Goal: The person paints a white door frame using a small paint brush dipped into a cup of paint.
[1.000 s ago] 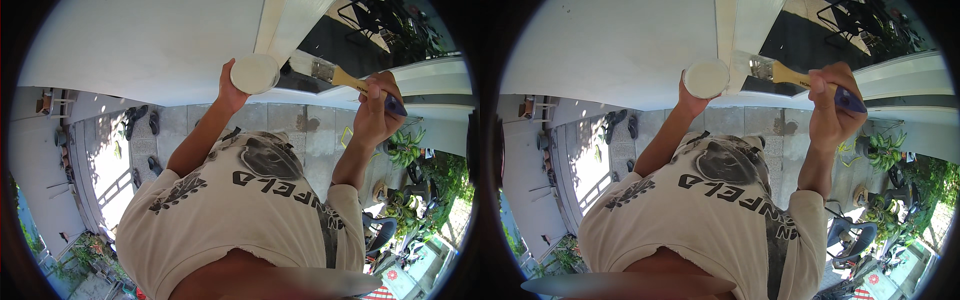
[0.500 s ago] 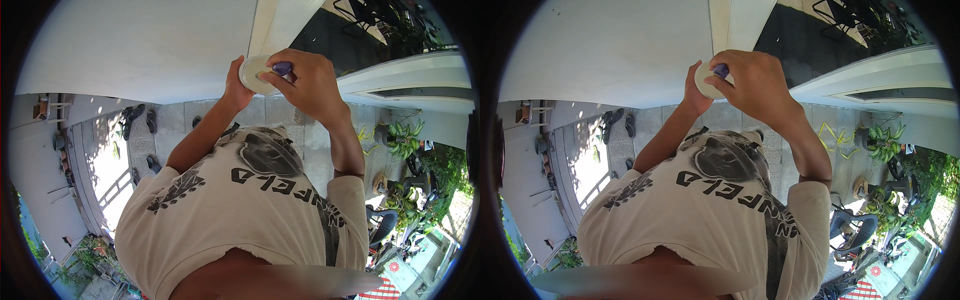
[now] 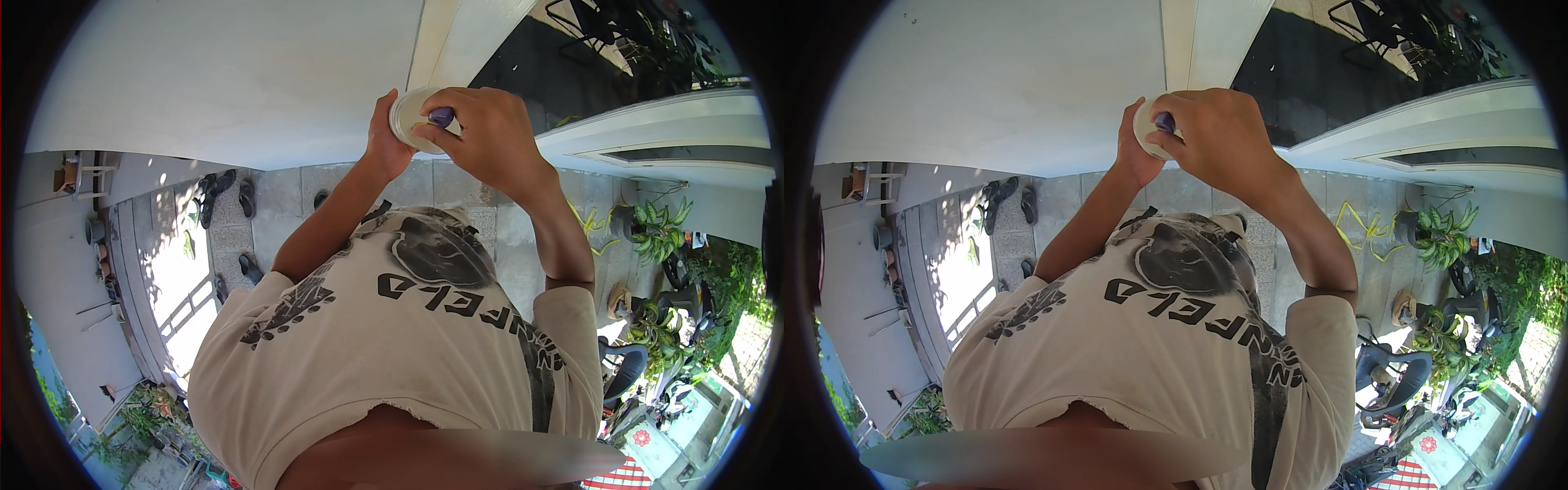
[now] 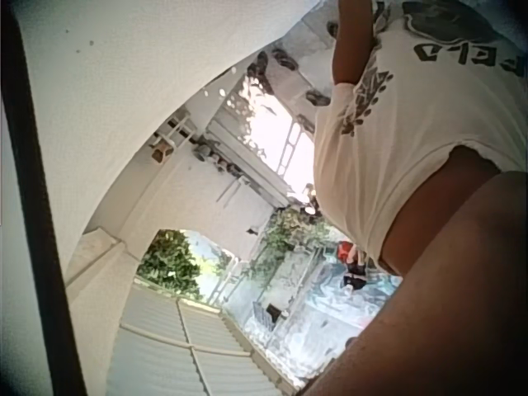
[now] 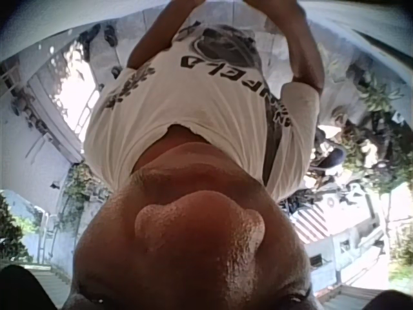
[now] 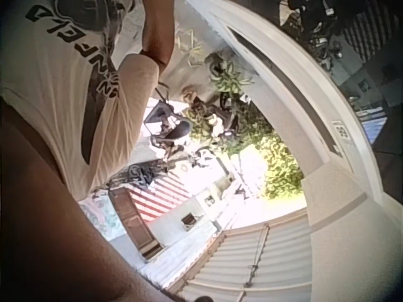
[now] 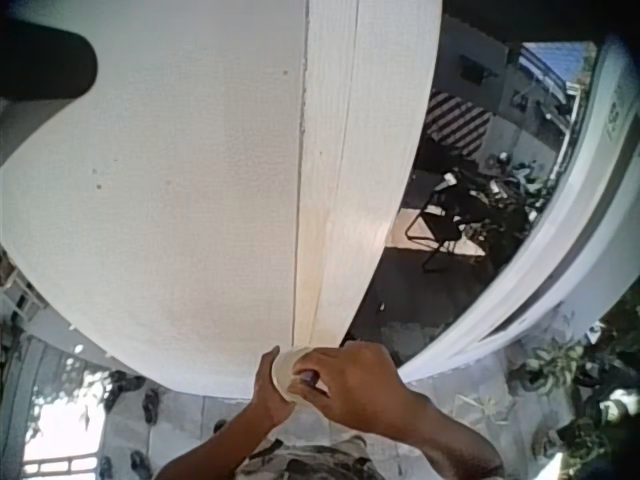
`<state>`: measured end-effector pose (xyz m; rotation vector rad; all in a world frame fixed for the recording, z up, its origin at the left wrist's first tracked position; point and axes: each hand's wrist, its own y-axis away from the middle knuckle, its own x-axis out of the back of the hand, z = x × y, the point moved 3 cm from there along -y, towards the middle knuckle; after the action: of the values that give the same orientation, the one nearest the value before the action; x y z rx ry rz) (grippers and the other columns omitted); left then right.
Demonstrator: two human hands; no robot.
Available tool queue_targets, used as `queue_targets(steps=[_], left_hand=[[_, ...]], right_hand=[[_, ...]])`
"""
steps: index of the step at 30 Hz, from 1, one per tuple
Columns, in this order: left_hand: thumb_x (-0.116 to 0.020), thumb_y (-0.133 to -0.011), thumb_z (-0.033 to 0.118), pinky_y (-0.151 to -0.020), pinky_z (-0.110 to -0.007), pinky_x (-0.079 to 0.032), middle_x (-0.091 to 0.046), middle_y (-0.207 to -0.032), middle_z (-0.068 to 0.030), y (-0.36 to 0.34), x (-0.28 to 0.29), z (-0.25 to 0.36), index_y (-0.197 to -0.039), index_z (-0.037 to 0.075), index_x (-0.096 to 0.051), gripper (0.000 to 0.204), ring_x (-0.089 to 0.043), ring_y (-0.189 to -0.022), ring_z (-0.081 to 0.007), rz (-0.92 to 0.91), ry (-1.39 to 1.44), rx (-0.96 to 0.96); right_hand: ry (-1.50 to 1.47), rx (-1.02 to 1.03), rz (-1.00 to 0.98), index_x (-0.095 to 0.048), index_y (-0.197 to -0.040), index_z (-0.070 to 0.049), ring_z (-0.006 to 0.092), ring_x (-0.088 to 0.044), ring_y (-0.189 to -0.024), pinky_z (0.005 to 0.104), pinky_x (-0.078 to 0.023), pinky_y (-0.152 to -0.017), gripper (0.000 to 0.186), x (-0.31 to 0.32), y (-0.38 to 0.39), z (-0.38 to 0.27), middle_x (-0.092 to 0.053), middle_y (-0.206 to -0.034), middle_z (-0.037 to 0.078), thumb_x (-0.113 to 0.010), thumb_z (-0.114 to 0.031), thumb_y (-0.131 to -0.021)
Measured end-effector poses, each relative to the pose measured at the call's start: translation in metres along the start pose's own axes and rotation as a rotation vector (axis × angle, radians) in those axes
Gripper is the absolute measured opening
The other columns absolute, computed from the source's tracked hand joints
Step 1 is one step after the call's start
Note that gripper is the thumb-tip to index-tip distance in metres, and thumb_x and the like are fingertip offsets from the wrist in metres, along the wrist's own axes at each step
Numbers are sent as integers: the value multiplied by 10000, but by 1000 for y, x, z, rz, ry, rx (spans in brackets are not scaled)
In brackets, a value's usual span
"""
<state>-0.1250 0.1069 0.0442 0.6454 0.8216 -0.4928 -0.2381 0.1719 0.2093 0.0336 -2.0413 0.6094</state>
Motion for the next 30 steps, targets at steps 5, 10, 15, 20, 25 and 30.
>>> queue_targets(steps=[5, 10, 15, 20, 25, 30], left_hand=[[-294, -1001, 590, -1054, -434, -468, -606, -1349, -145, 2, -6, 3, -1400, 50, -512, 706, -586, -1261, -272, 33, -4, 6], [-289, -1001, 591, -1070, -442, -455, -590, -1383, -160, 3, -10, 6, -1423, 44, -499, 721, -578, -1280, -286, 51, -36, -1], [-293, -1002, 587, -1076, -446, -450, -587, -1388, -162, -4, -7, 6, -1428, 44, -498, 720, -570, -1292, -288, 59, -47, 7], [-296, -990, 606, -897, -460, -514, -611, -1322, -79, -5, -3, 2, -1357, 182, -546, 615, -597, -1185, -258, 7, -83, 35], [-331, -979, 607, -990, -460, -482, -593, -1373, -98, -10, 3, -3, -1409, 115, -513, 678, -562, -1272, -270, 28, -97, 60], [-312, -969, 624, -882, -430, -477, -627, -1290, -30, -18, 7, -9, -1323, 209, -570, 603, -599, -1130, -227, 67, -136, 108]], right_hand=[[-200, -210, 105, -735, -929, -26, 83, -539, -542, 232, -410, -520, 232, 20, 3, 7, -691, -714, 37, -842, -200, -819], [-282, -316, 240, -736, -944, -15, 17, -500, -575, 182, -355, -516, 209, 33, 11, 18, -672, -696, 9, -849, -139, -819], [-342, -349, 310, -734, -946, -10, 17, -516, -593, 182, -360, -520, 209, 31, 21, 21, -662, -688, 3, -847, -133, -821], [-394, -406, 308, -719, -930, -4, 33, -515, -593, 198, -390, -527, 206, 17, 33, 18, -661, -702, 17, -848, -120, -817], [-440, -391, 397, -703, -902, 0, 56, -535, -595, 211, -424, -540, 178, 12, 40, 19, -669, -733, 42, -830, -102, -831], [-408, -309, 423, -694, -899, 7, 78, -570, -610, 224, -453, -544, 170, 11, 49, 24, -674, -763, 57, -821, -85, -833]])
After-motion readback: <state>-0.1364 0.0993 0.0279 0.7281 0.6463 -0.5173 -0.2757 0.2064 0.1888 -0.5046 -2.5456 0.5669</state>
